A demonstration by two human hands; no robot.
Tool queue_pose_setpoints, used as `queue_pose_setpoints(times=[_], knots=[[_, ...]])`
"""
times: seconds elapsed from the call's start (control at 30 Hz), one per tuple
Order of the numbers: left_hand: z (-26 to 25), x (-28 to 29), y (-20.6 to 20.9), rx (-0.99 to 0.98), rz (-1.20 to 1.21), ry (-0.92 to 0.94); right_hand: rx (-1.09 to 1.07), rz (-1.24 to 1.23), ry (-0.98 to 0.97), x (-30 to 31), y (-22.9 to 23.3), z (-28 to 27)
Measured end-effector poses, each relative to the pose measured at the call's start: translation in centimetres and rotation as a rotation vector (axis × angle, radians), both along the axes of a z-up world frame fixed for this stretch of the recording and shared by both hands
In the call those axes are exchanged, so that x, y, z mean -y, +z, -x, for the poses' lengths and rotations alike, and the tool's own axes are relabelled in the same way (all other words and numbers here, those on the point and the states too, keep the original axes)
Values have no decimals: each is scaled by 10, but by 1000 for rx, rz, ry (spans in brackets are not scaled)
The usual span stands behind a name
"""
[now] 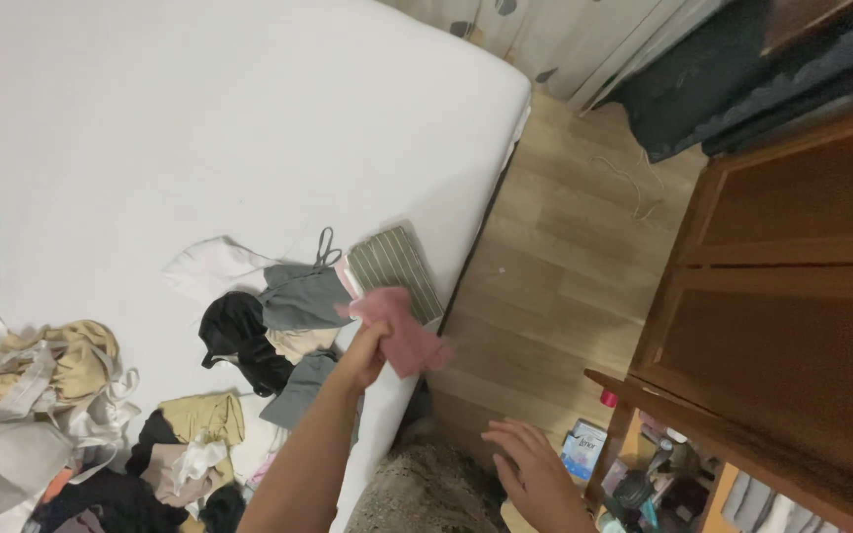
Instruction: Folding various clothing items on a bed and organizing them into a closet
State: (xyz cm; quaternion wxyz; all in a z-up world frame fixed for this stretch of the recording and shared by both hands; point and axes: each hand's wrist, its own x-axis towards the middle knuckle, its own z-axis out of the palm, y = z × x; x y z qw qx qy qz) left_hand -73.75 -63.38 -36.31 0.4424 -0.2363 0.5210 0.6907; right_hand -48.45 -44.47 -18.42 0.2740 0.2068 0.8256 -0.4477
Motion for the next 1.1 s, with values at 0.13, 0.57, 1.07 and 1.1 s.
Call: queue_pose_setpoints(times=[0.13, 0.57, 1.07, 1.1], knots=[[-53, -6, -3, 120, -149, 22, 329, 162, -241, -2, 31, 9], [-220, -125, 195, 152, -714, -321, -616, 747, -1523, -34, 58, -120], [-431, -242, 278, 418, -600, -531, -601, 81, -1610, -87, 134, -400], [-444, -251, 286, 389, -592, -593, -595, -16, -1575, -89, 136, -418]])
